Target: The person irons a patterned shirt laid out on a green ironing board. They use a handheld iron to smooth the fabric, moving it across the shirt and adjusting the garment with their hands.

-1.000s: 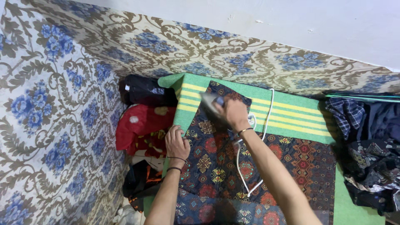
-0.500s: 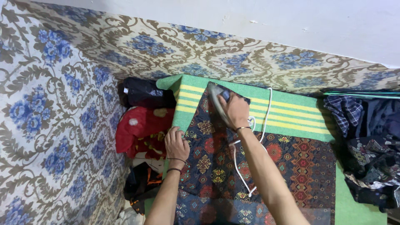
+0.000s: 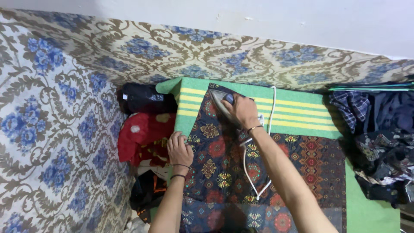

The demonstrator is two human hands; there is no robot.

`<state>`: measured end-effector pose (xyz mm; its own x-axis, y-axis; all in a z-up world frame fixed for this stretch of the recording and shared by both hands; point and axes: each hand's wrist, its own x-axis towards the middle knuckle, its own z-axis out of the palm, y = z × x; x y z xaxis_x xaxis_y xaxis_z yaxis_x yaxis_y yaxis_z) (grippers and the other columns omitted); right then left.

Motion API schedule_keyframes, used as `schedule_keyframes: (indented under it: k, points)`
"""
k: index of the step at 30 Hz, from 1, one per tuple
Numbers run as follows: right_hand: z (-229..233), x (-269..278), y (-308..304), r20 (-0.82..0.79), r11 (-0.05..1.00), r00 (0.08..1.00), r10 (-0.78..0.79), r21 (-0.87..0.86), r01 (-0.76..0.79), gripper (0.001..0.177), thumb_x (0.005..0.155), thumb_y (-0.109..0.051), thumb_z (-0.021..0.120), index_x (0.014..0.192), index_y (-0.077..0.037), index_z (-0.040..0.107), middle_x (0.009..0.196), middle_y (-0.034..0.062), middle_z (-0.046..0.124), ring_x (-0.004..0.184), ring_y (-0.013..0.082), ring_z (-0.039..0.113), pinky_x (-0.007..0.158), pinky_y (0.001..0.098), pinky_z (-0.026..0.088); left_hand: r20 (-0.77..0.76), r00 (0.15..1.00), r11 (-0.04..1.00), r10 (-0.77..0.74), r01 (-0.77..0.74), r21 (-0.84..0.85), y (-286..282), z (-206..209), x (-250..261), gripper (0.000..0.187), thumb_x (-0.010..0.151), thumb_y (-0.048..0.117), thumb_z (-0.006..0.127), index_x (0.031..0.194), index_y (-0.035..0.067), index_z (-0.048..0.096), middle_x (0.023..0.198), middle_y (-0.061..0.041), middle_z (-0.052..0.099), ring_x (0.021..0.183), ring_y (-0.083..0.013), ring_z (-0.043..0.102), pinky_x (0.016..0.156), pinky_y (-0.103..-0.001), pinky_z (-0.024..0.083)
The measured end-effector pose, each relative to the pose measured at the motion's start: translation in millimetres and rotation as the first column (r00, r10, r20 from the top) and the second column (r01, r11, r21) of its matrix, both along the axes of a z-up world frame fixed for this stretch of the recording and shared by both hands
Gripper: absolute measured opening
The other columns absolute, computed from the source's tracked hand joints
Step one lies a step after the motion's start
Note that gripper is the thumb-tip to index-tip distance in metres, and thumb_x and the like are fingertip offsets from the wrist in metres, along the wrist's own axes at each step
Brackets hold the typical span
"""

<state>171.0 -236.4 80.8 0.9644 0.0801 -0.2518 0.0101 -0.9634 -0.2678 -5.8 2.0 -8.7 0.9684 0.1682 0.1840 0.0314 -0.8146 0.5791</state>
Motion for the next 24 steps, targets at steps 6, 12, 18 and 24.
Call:
schedule_keyframes:
  k: [6, 12, 18, 24]
  points:
    - [-1, 16, -29, -0.026, 0.99, 0.99, 0.137, -0.024, -0.138, 0.06, 0.093, -0.066, 0.059, 0.105, -0.009, 0.072, 0.08, 0.0204, 0.074, 0.076, 0.0386, 0.073, 0.076, 0.0496, 0.059, -0.032, 0.999, 1.0, 0.001, -0.001, 0.006, 1, -4, -1, 0.016, 0.089, 0.013, 0.049, 0.102, 0.007, 0.054, 0.13, -0.014, 0.055, 0.129, -0.037, 0.049, 0.11, -0.054, 0.037]
    - [1, 13, -60, -0.019, 0.976, 0.978, 0.208, -0.059, -0.208, 0.058, 0.091, -0.068, 0.058, 0.106, -0.015, 0.074, 0.078, 0.0203, 0.073, 0.075, 0.0399, 0.072, 0.075, 0.0506, 0.058, -0.015, 1.0, 1.0, 0.001, 0.0, 0.012, -1, -1, 1, 0.017, 0.086, 0.012, 0.05, 0.101, 0.008, 0.055, 0.13, -0.014, 0.055, 0.13, -0.0363, 0.049, 0.111, -0.054, 0.037]
    - [3, 18, -56, -0.059, 0.96, 0.961, 0.271, -0.058, -0.274, 0.058, 0.092, -0.068, 0.058, 0.105, -0.013, 0.073, 0.077, 0.0204, 0.074, 0.075, 0.0393, 0.073, 0.076, 0.05, 0.058, -0.016, 1.0, 0.999, -0.008, 0.008, 0.033, 0, 4, 4, 0.019, 0.085, 0.013, 0.05, 0.102, 0.008, 0.055, 0.13, -0.014, 0.054, 0.131, -0.0362, 0.049, 0.112, -0.053, 0.037]
    - [1, 20, -39, 0.026, 0.972, 0.974, 0.227, -0.063, -0.225, 0.057, 0.093, -0.065, 0.058, 0.11, -0.012, 0.072, 0.079, 0.0217, 0.074, 0.077, 0.0409, 0.072, 0.075, 0.0508, 0.058, -0.016, 1.0, 1.0, 0.001, 0.0, 0.02, -2, 5, 2, 0.018, 0.085, 0.013, 0.051, 0.102, 0.008, 0.055, 0.13, -0.013, 0.055, 0.13, -0.0362, 0.049, 0.111, -0.053, 0.037]
